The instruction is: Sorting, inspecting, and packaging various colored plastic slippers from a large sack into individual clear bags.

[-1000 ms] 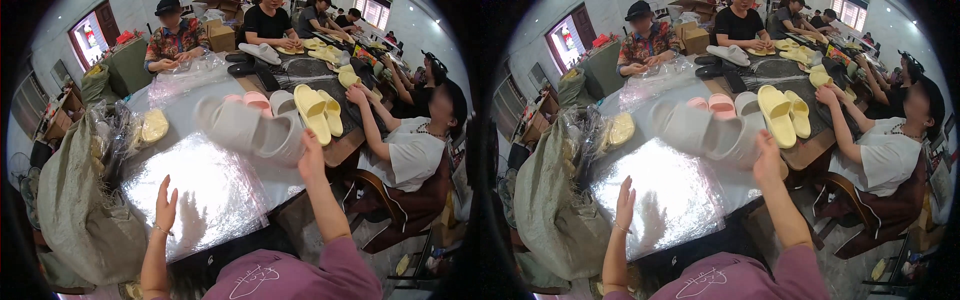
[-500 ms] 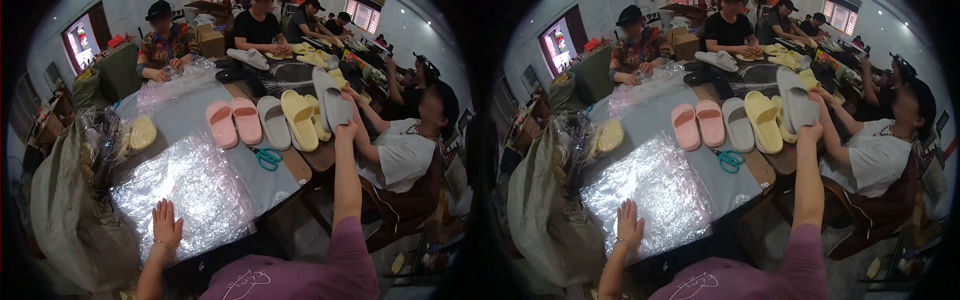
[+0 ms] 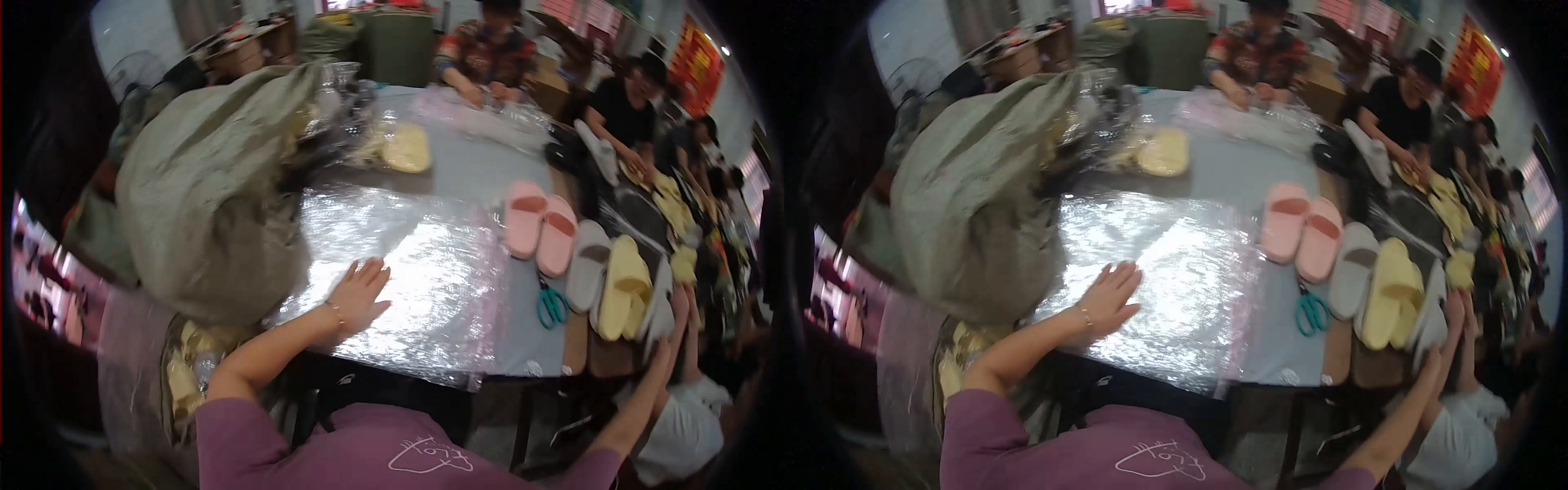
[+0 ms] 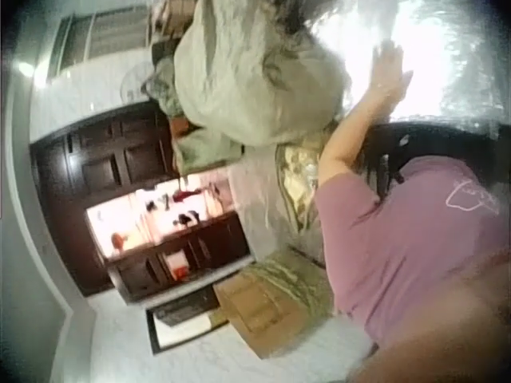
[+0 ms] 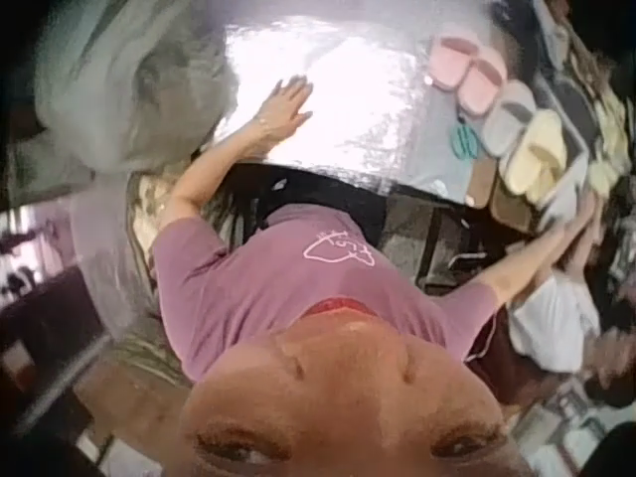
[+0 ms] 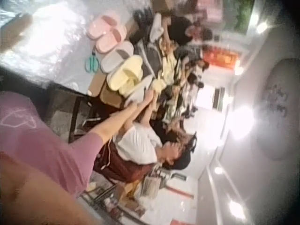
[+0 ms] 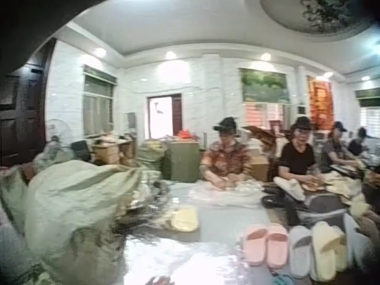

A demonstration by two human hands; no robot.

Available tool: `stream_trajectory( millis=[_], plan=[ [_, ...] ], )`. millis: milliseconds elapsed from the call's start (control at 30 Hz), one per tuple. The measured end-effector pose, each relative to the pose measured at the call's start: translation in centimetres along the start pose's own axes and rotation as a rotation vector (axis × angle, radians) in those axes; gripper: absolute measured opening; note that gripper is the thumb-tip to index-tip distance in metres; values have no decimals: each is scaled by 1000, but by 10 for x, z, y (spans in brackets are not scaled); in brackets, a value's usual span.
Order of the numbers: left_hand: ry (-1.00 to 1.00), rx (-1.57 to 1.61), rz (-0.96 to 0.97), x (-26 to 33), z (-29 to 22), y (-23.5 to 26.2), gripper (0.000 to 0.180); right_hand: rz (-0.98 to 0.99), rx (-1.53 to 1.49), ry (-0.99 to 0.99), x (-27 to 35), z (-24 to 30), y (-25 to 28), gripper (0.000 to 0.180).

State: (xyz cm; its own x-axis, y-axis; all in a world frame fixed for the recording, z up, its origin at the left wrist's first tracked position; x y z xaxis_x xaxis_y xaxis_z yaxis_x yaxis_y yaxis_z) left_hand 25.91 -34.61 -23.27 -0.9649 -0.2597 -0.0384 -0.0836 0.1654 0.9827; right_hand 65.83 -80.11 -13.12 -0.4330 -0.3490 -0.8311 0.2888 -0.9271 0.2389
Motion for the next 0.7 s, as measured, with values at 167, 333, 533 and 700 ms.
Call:
stream_trajectory(
  millis=[167, 333, 533, 700],
  plan=[
    [14, -31, -179, -13, 20, 8, 65, 188, -37, 33, -43, 17, -152, 49],
    [31, -51, -438, -59, 44, 41, 63, 387, -179, 140, -52, 18, -311, 48],
    [176, -129, -557, -96, 89, 75, 57, 501, -3, 159, -8, 18, -333, 47],
    [-3, -220, -606, -139, 92, 57, 51, 542, 285, 87, 35, 20, -286, 46]
  ],
)
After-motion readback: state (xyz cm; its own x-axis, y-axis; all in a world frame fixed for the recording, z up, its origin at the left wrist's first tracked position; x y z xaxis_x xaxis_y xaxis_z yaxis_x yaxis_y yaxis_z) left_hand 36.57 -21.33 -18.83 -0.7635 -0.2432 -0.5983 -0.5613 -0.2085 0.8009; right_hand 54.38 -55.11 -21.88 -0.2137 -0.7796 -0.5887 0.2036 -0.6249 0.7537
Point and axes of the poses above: each hand's wrist, its own x-axis away from the middle knuckle, its own y-axis out of the back of the hand, z = x × y, the point moved 3 cm from there along -x, towards the middle knuckle, and after that the axes turned 3 degrees about -z, right-handed, at the moved point
